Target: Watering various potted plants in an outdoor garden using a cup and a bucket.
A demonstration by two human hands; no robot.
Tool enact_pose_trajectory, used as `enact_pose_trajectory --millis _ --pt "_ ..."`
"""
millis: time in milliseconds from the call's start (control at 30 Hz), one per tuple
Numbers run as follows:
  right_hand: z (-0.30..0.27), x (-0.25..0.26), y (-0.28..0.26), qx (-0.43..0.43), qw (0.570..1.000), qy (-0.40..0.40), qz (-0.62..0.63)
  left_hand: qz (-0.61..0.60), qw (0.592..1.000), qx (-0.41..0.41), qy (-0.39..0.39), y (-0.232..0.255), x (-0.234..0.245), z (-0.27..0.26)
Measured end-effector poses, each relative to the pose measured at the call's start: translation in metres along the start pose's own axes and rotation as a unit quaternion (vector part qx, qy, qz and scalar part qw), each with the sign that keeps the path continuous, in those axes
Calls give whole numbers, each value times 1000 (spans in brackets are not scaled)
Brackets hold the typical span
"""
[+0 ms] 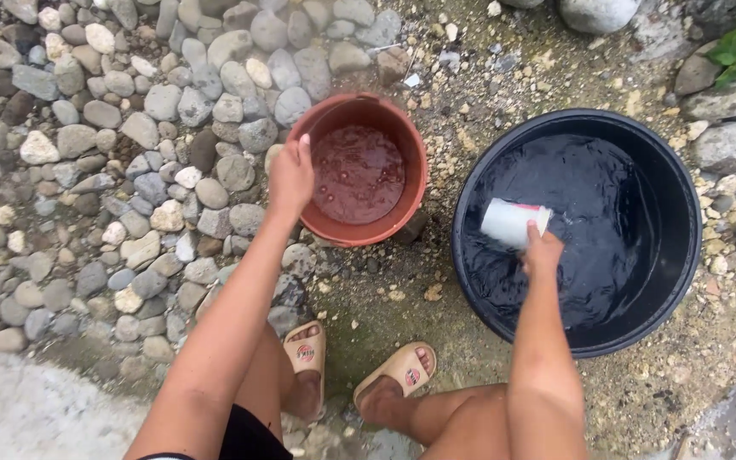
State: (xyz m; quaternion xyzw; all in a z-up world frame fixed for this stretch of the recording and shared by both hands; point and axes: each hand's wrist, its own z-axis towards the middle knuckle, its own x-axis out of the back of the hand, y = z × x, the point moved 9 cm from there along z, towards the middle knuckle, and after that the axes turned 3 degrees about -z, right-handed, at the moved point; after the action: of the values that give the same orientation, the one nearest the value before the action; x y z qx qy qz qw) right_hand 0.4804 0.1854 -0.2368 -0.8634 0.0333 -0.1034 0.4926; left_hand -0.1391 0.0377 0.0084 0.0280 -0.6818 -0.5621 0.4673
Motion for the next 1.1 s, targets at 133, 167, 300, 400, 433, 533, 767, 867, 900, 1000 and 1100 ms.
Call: enact_pose_trajectory --millis 133,167,300,400,433,533,767,867,900,1000,1100 --pt "-83 -32 -112 233 925 -35 -299 -15 999 14 -28 -1 -4 -10" --pt "-109 -42 -131 217 890 -26 -399 -9 998 26 -49 5 -7 -12" --pt "-224 -93 -229 449 750 -60 -482 35 992 56 -109 35 -15 -19" --pt "-280 -142 -284 425 710 -164 -537 48 986 73 -144 38 -25 -23" --pt "-291 -158 -301 422 710 -167 -539 48 985 77 -146 39 -24 -22" --pt "-320 -219 -305 338 601 -298 -660 62 981 82 -163 39 -25 -24" --pt "-351 -306 -277 239 455 -428 -744 42 984 97 -145 24 -29 -42" --pt "-355 -322 -269 223 417 -445 -761 33 983 105 -146 17 -24 -55" --pt "-352 -325 -268 206 395 -442 -779 24 983 100 -150 17 -25 -56" --pt "-364 -328 -296 158 376 -445 -797 20 983 92 -157 18 -26 -62" --pt "-365 -331 -320 149 373 -431 -808 23 980 107 -164 26 -24 -67"
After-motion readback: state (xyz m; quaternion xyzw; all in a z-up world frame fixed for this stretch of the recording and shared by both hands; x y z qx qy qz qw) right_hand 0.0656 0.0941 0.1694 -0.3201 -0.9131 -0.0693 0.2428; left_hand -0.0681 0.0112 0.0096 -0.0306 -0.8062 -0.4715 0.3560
